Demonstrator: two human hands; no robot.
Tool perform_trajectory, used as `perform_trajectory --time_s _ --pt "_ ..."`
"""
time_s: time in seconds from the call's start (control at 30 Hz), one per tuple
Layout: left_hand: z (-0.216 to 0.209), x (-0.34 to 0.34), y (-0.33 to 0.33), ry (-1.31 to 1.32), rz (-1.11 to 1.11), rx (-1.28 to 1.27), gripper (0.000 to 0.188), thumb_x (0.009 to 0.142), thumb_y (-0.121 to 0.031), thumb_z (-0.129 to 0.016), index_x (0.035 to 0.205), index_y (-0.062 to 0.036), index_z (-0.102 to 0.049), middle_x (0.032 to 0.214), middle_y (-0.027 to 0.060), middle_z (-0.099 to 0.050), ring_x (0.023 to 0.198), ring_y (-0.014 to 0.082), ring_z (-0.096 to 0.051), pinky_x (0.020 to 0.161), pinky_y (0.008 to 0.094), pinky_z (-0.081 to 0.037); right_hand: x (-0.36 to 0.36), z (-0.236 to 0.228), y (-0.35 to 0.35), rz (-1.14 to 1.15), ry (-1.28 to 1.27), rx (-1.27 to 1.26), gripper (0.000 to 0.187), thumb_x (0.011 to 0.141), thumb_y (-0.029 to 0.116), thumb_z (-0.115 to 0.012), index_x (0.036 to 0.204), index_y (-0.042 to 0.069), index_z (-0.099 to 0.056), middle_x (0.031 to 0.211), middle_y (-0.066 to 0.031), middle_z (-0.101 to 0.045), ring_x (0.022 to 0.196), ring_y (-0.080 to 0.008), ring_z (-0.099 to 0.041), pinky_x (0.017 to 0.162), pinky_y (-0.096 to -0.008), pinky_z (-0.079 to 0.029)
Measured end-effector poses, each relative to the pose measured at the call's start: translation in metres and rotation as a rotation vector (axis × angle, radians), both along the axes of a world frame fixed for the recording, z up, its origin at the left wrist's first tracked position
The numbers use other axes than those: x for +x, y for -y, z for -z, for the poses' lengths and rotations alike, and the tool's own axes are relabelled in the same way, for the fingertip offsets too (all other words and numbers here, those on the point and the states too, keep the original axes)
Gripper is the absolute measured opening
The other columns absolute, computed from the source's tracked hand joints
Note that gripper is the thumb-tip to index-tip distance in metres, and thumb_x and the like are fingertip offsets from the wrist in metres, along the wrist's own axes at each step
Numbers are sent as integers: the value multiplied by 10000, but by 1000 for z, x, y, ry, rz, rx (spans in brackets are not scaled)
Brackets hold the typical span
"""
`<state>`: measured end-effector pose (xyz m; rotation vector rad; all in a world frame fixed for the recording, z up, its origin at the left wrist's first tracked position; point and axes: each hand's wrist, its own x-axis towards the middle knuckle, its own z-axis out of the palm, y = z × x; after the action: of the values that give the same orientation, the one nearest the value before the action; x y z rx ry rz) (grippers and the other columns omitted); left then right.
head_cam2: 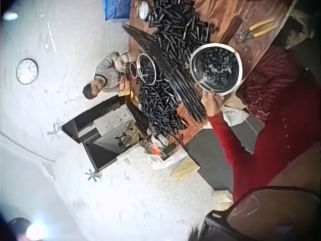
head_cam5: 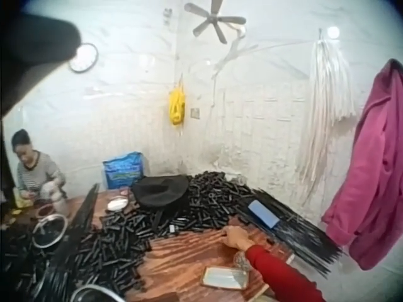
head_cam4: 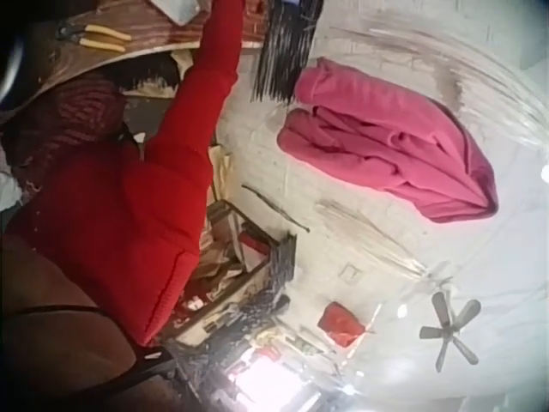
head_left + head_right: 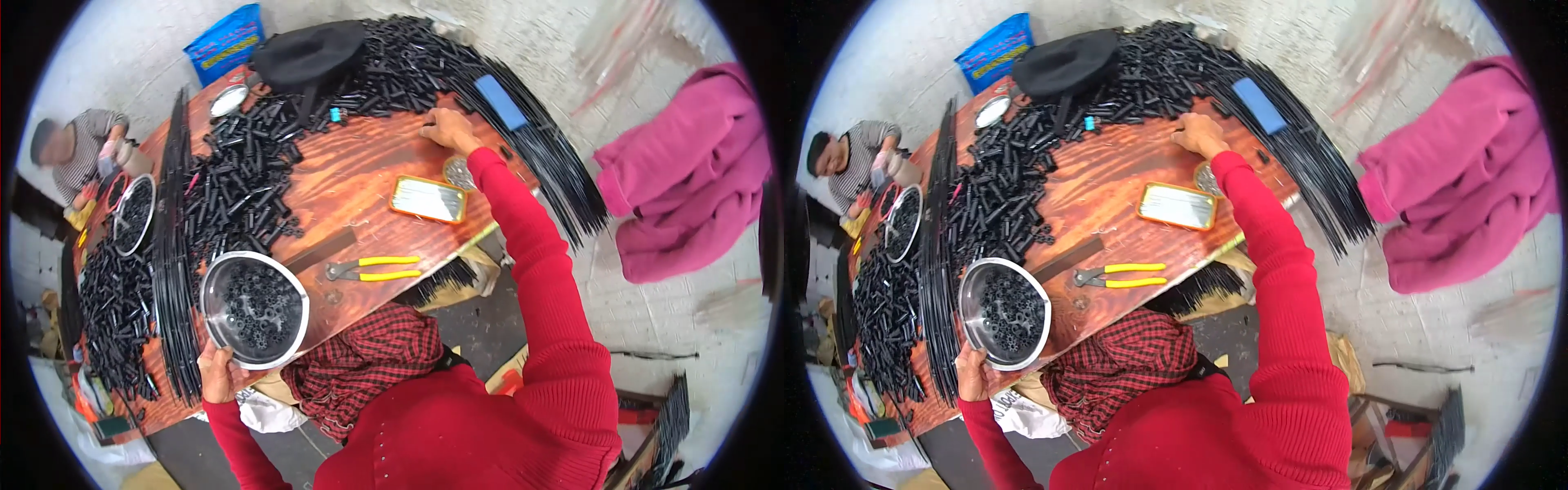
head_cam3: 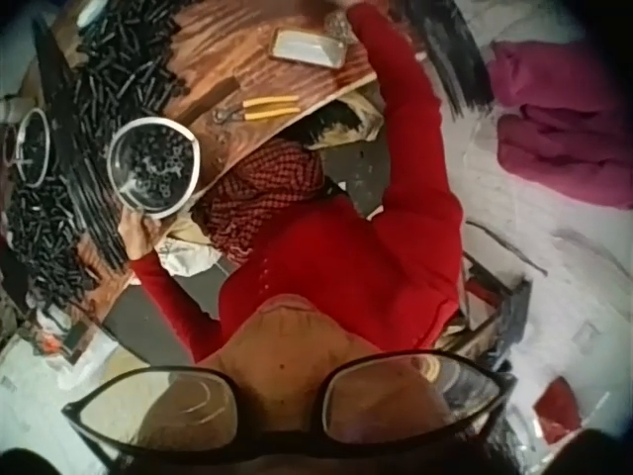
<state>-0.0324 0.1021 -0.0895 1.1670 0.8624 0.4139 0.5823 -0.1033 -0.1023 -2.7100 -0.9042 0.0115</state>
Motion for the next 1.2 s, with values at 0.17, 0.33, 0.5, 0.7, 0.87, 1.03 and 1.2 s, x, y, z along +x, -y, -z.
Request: perform_trajectory --time_s 0.17,0.33,0.5,0.7,0.87,1.03,1.2 --pt "-11 -13 13 -127 -102 33 381 885 -86 -544 1258 -14 -580 818 73 -698 461 111 -589 405 219 -483 -21 8 -59 -473 -375 283 520 970 491 -499 746 45 -646 534 -94 -580 505 -260 -571 547 -437 -440" --pt "1 -4 11 -171 12 83 395 907 -120 -568 1291 -29 -589 961 47 -705 634 97 -664 528 223 -553 -82 -31 -53 -460 -639 257 431 1005 422 -536 780 60 -604 583 -3 -553 458 -92 -497 430 -283 -381" --pt "5 -12 17 -101 -8 -40 449 901 -147 -579 1323 2 -543 949 65 -707 625 116 -675 553 227 -576 -100 -15 -125 -392 -894 141 401 990 425 -578 887 43 -646 694 -17 -648 515 -90 -595 470 -240 -482" --pt "14 -26 29 -21 -45 -62 532 886 -189 -608 1371 3 -502 990 82 -706 622 126 -676 552 233 -575 -167 -57 -215 -491 -985 144 384 1020 448 -538 899 87 -594 684 31 -565 533 -66 -521 483 -225 -428" --pt "31 -18 30 53 11 -68 495 943 -190 -598 1380 5 -471 996 78 -688 616 127 -672 552 236 -570 -188 -62 -247 -612 -942 164 373 1003 432 -571 882 82 -619 646 50 -506 519 -54 -471 450 -221 -339" --pt "38 -26 34 154 -23 -155 449 978 -126 -563 1391 4 -445 991 94 -690 627 138 -688 543 244 -584 -224 -50 -274 -687 -821 153 304 979 361 -625 950 59 -641 692 46 -520 541 -50 -468 482 -218 -367" --pt "30 -29 35 159 -41 -144 427 979 -113 -552 1378 2 -455 880 83 -700 614 128 -682 537 227 -577 -260 -50 -294 -776 -877 150 322 945 245 -661 1179 27 -627 889 -4 -611 647 -74 -560 551 -231 -460"
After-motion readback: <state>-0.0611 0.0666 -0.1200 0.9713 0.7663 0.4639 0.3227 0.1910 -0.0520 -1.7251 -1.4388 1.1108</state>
